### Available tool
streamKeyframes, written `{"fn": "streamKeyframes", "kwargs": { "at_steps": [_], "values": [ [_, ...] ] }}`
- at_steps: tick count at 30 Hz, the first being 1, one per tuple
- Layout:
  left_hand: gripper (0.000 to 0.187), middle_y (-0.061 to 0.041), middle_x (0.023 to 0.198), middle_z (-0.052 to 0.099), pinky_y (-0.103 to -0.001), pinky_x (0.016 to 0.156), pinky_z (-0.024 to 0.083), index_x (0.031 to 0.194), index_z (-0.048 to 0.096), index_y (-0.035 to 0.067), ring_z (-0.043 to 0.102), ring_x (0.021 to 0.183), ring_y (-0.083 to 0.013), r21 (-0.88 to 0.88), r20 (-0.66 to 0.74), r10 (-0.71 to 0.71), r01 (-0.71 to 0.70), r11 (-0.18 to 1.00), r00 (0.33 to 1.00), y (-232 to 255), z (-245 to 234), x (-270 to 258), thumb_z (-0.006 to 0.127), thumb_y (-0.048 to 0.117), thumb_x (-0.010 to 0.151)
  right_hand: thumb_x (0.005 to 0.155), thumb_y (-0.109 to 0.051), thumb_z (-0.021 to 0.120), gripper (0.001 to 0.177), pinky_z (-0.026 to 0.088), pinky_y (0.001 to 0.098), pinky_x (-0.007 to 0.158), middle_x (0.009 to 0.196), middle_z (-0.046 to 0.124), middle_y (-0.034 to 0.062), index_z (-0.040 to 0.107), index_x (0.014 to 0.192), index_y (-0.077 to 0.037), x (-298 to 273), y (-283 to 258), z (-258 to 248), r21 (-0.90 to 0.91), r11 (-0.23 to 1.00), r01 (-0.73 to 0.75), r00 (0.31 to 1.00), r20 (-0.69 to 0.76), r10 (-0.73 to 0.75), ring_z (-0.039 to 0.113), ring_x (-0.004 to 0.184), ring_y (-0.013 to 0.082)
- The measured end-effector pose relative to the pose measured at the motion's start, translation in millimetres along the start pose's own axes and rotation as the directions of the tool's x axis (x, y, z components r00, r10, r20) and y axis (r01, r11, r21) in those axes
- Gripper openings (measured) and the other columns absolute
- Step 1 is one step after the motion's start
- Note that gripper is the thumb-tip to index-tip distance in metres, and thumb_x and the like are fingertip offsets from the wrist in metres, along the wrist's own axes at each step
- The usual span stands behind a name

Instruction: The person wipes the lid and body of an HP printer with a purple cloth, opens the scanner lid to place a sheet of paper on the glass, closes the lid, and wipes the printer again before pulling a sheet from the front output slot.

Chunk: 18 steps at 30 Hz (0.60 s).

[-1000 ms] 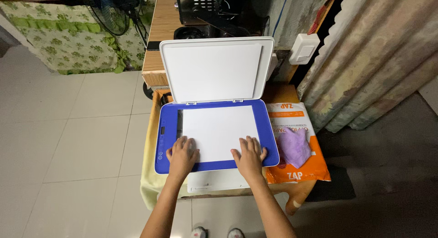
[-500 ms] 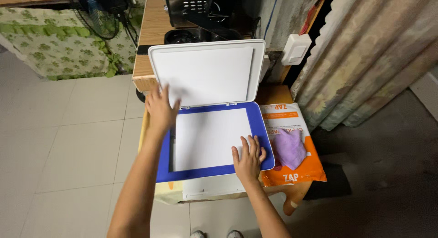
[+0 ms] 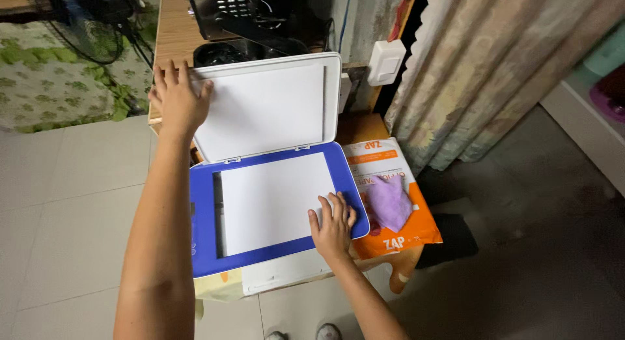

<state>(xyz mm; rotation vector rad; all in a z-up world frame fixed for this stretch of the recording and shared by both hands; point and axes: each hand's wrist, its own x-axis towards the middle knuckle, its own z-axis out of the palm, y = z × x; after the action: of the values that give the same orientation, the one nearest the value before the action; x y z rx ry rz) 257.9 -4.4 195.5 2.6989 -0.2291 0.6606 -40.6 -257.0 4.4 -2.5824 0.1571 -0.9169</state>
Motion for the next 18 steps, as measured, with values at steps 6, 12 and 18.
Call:
{"fn": "streamKeyframes", "kwargs": {
  "at_steps": [6,12,18],
  "values": [
    [0.068,-0.021,0.162,0.034,-0.070,0.113,0.017,0.159,0.039,0.009,0.020,0.152,-0.0427,-0.082,-0.106,0.028,-0.036,0.996,0.994,-1.8,-1.1,-25.4,0.058,0.048,0.106,0.097,-0.038,0.063,0.044,0.027,0.0568,0.111,0.137,0.055,0.0165,0.063,0.130,-0.008,-1.3,0.8,0.9,-0.005,1.000,-0.001,0.999,-0.037,0.000,0.044,0.139,0.0360],
    [0.042,-0.007,0.145,0.062,-0.052,0.109,0.040,0.140,0.067,0.016,0.049,0.132,-0.0382,-0.117,-0.378,0.143,-0.201,0.973,0.915,-4.4,-25.6,-73.0,0.063,0.003,0.100,0.098,-0.037,0.063,0.042,0.028,0.0562,0.111,0.135,0.056,0.0159,0.063,0.128,-0.008,-4.9,1.3,3.5,0.010,1.000,0.016,0.996,-0.085,-0.015,0.045,0.138,0.0364],
    [0.033,-0.007,0.115,0.076,-0.042,0.091,0.049,0.118,0.079,0.011,0.060,0.097,-0.0327,-0.224,-0.399,0.228,-0.336,0.915,0.888,-16.3,-67.2,-112.8,0.067,-0.007,0.094,0.097,-0.038,0.064,0.043,0.028,0.0557,0.111,0.134,0.056,0.0161,0.064,0.128,-0.008,-7.0,3.8,4.4,0.035,0.999,0.016,0.994,-0.106,-0.012,0.046,0.136,0.0367]
  ]
}}
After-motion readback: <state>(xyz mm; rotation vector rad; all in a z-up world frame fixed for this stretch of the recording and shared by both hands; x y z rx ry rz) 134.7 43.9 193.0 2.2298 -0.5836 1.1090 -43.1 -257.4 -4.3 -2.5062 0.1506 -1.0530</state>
